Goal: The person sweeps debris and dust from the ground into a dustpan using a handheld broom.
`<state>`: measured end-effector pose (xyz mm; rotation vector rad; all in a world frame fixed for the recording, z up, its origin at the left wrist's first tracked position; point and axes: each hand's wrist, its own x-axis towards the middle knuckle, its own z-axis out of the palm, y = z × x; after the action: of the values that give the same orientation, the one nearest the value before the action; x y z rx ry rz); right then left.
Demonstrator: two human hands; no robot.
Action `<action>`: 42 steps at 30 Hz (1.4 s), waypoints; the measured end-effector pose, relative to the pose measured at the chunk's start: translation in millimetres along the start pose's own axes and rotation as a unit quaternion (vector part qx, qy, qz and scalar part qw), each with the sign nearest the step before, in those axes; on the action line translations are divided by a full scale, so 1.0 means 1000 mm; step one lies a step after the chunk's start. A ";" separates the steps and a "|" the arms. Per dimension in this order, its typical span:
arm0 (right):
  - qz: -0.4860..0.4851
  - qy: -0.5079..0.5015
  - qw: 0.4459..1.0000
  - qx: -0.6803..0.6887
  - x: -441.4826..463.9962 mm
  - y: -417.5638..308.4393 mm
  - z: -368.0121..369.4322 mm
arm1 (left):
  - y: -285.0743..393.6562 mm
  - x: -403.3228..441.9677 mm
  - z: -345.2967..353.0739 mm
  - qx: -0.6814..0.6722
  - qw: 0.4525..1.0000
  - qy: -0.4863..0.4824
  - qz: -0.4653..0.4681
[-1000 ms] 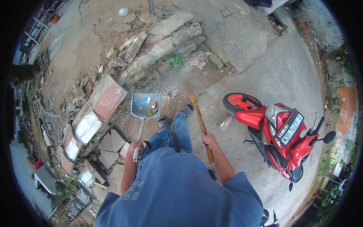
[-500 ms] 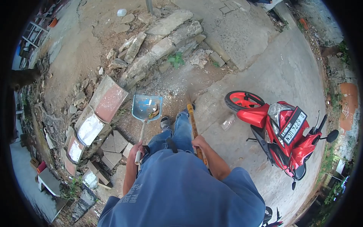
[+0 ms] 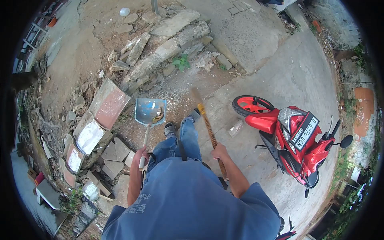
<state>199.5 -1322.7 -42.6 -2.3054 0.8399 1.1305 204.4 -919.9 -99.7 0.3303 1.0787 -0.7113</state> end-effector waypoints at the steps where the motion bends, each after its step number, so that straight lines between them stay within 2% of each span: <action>1: 0.015 0.027 0.999 -0.016 0.003 0.005 -0.005 | -0.001 -0.001 0.002 0.005 1.000 0.000 0.011; 3: 0.018 0.024 0.998 -0.049 0.033 0.017 0.001 | -0.003 -0.003 0.005 0.009 1.000 0.001 0.023; 5: 0.050 0.105 0.990 -0.078 0.048 0.019 0.004 | -0.004 -0.003 0.008 0.013 0.999 0.015 0.027; 6: 0.050 0.105 0.990 -0.077 0.049 0.018 0.004 | -0.005 -0.003 0.006 0.014 0.999 0.016 0.027; 8: 0.084 -0.017 0.995 -0.057 0.051 0.008 0.006 | -0.003 -0.003 0.005 0.025 0.999 0.013 0.032; 9: 0.083 -0.016 0.995 -0.055 0.051 0.006 0.011 | -0.002 -0.003 0.005 0.026 0.999 0.012 0.034; 11: 0.006 -0.044 0.991 -0.126 0.050 0.007 0.026 | -0.002 -0.002 0.004 0.033 0.999 0.018 0.024; 12: 0.041 -0.029 0.999 -0.009 0.035 -0.005 0.024 | -0.003 0.001 0.002 0.034 0.999 0.017 0.022; 13: 0.044 -0.029 0.999 -0.008 0.024 -0.015 0.023 | -0.003 0.005 -0.002 0.030 0.999 0.018 0.019; 15: 0.014 -0.101 0.994 0.036 0.012 -0.028 0.024 | -0.005 0.007 -0.003 0.030 0.999 0.019 0.015; 16: -0.029 -0.112 0.993 -0.020 0.022 -0.025 0.035 | -0.004 0.007 -0.001 0.026 0.999 0.027 0.012; 19: -0.045 -0.133 0.990 0.011 0.006 -0.032 0.033 | -0.004 0.007 0.000 0.019 0.999 0.027 0.021; 21: -0.071 -0.113 0.991 0.017 -0.001 -0.022 0.028 | -0.007 0.007 -0.001 0.017 0.999 0.019 0.033; 23: -0.052 -0.109 0.988 0.094 -0.007 -0.014 0.017 | -0.009 0.006 -0.001 0.022 0.998 0.015 0.053; 24: -0.054 -0.111 0.988 0.091 -0.010 -0.012 0.011 | -0.010 0.007 -0.004 0.018 0.998 0.016 0.054; 26: -0.051 -0.067 0.996 0.007 -0.016 -0.012 -0.003 | -0.010 0.008 -0.008 0.018 0.999 0.006 0.050; 29: -0.012 -0.015 1.000 -0.004 -0.012 -0.021 -0.021 | -0.012 0.003 -0.006 0.021 0.998 0.006 0.054; 30: -0.017 0.050 0.999 -0.002 0.014 -0.007 -0.011 | -0.012 0.000 -0.004 0.020 0.998 0.007 0.055; 31: -0.018 0.049 0.999 -0.002 0.039 0.001 -0.004 | -0.012 -0.002 -0.001 0.022 0.998 0.014 0.057; 33: -0.062 0.131 0.987 -0.072 0.073 0.009 0.001 | -0.011 -0.002 -0.001 0.025 0.998 0.022 0.056; 34: -0.061 0.131 0.987 -0.070 0.072 -0.002 -0.006 | -0.008 0.000 -0.003 0.020 0.999 0.015 0.044; 36: -0.025 0.026 0.987 -0.160 0.068 -0.028 -0.013 | -0.005 0.003 -0.010 0.018 0.999 0.009 0.034; 37: -0.027 0.028 0.987 -0.157 0.070 -0.034 -0.005 | -0.003 0.003 -0.014 -0.001 1.000 0.009 0.010; 39: -0.030 -0.069 0.993 -0.091 0.073 -0.046 0.013 | 0.000 0.003 -0.016 -0.018 1.000 0.008 -0.011; 42: -0.063 -0.091 0.988 -0.111 0.043 -0.063 0.031 | -0.004 -0.001 -0.016 -0.006 1.000 0.016 0.004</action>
<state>246.3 -1272.8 -88.4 -2.3467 0.5156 1.4132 190.3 -913.6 -105.2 0.3359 1.1115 -0.6942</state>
